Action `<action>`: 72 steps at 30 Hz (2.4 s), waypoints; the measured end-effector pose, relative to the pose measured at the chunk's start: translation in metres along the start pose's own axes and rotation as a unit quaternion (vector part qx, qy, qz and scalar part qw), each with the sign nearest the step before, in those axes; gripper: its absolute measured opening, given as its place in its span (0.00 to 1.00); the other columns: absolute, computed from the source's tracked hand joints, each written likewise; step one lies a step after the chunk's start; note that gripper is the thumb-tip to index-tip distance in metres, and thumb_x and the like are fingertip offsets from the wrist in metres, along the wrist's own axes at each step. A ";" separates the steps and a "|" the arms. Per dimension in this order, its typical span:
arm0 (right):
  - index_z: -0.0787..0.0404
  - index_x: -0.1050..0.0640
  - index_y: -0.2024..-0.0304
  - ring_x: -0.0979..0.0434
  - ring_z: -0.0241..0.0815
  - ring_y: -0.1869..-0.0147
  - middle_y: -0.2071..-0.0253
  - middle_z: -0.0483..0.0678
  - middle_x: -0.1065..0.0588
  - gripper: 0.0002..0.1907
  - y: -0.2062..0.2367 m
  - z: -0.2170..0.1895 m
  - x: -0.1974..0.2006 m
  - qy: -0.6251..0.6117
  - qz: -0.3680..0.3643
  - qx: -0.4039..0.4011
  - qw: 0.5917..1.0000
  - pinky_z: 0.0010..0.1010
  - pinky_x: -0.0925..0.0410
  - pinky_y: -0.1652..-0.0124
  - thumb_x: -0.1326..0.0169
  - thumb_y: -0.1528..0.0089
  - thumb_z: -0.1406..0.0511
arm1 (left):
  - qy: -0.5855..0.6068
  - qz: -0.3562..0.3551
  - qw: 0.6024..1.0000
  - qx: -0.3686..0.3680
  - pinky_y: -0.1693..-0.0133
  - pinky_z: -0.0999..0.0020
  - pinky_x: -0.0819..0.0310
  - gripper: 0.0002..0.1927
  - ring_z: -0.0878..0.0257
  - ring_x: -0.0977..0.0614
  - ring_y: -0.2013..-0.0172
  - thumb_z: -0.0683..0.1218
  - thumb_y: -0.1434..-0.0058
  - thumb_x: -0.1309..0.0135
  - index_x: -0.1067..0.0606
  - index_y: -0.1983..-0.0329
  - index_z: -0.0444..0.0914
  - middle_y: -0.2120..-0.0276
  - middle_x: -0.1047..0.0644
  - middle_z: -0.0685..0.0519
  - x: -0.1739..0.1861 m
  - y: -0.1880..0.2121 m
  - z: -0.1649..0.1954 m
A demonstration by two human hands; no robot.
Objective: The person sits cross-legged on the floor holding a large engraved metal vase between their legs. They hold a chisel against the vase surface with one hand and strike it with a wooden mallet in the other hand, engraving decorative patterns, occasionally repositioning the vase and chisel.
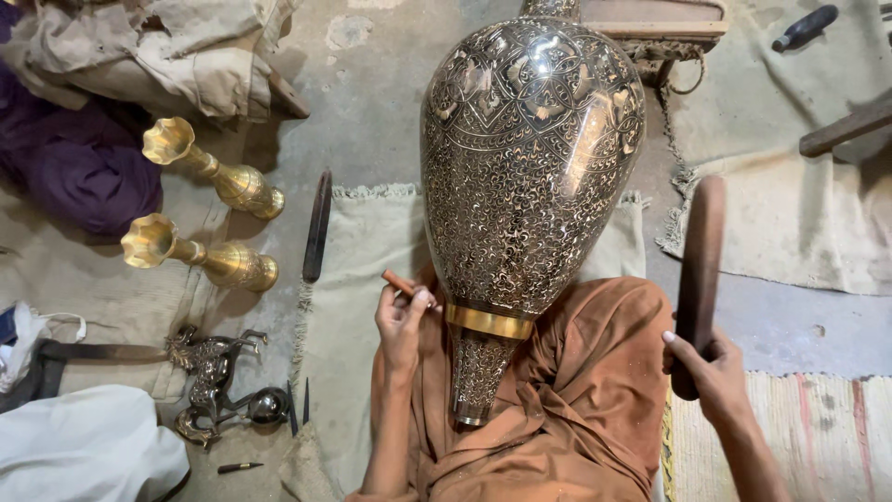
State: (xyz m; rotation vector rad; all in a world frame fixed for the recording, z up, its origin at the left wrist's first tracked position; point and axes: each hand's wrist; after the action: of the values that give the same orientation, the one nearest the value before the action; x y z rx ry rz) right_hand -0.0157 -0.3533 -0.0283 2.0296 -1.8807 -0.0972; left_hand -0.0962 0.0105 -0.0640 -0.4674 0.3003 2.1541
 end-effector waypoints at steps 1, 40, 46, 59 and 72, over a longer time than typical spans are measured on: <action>0.68 0.25 0.49 0.26 0.37 0.73 0.73 0.48 0.26 0.18 -0.001 0.004 -0.005 -0.003 0.020 -0.006 1.000 0.30 0.34 0.74 0.40 0.36 0.63 | -0.028 0.011 0.999 0.026 0.61 0.66 0.18 0.11 0.64 0.19 0.67 0.37 0.35 0.45 0.30 0.51 0.32 0.67 0.22 0.51 0.006 0.002 0.001; 0.71 0.24 0.41 0.22 0.52 0.42 0.46 0.60 0.21 0.27 -0.067 -0.007 -0.023 0.103 0.085 0.069 0.989 0.40 0.30 0.44 0.44 0.33 0.57 | 0.075 0.015 0.989 0.127 0.57 0.66 0.26 0.16 0.64 0.23 0.61 0.52 0.23 0.54 0.29 0.47 0.35 0.58 0.25 0.51 -0.037 -0.151 -0.019; 0.72 0.43 0.30 0.34 0.52 0.28 0.33 0.60 0.34 0.41 -0.132 -0.070 -0.093 -0.268 -0.052 -0.014 0.962 0.45 0.37 0.34 0.59 0.32 0.46 | 0.104 -0.067 0.976 0.180 0.57 0.65 0.24 0.19 0.63 0.21 0.60 0.54 0.24 0.55 0.30 0.43 0.34 0.55 0.24 0.49 -0.062 -0.154 -0.019; 0.60 0.35 0.30 0.22 0.50 0.44 0.41 0.57 0.27 0.41 -0.177 -0.085 -0.139 -0.361 -0.060 -0.008 0.931 0.43 0.22 0.51 0.72 0.31 0.39 | 0.152 -0.154 0.951 0.221 0.57 0.62 0.19 0.26 0.60 0.18 0.58 0.57 0.24 0.59 0.32 0.35 0.34 0.49 0.24 0.44 -0.071 -0.167 -0.035; 0.63 0.34 0.32 0.20 0.47 0.49 0.44 0.55 0.25 0.37 -0.191 -0.065 -0.152 -0.391 -0.093 -0.025 0.915 0.42 0.23 0.54 0.70 0.28 0.42 | -0.070 -0.055 0.968 0.235 0.43 0.54 0.22 0.41 0.53 0.21 0.42 0.70 0.32 0.76 0.38 0.28 0.41 0.37 0.28 0.43 -0.035 -0.175 -0.019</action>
State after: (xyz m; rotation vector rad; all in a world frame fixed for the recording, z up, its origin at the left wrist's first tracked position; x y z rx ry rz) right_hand 0.1684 -0.1830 -0.0576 2.3247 -2.0330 -1.1477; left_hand 0.0690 0.0798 -0.0737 -0.0572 0.6692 1.9121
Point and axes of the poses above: each hand's wrist, its own y-axis away from the middle knuckle, its own x-axis out of the back of the hand, z = x × y
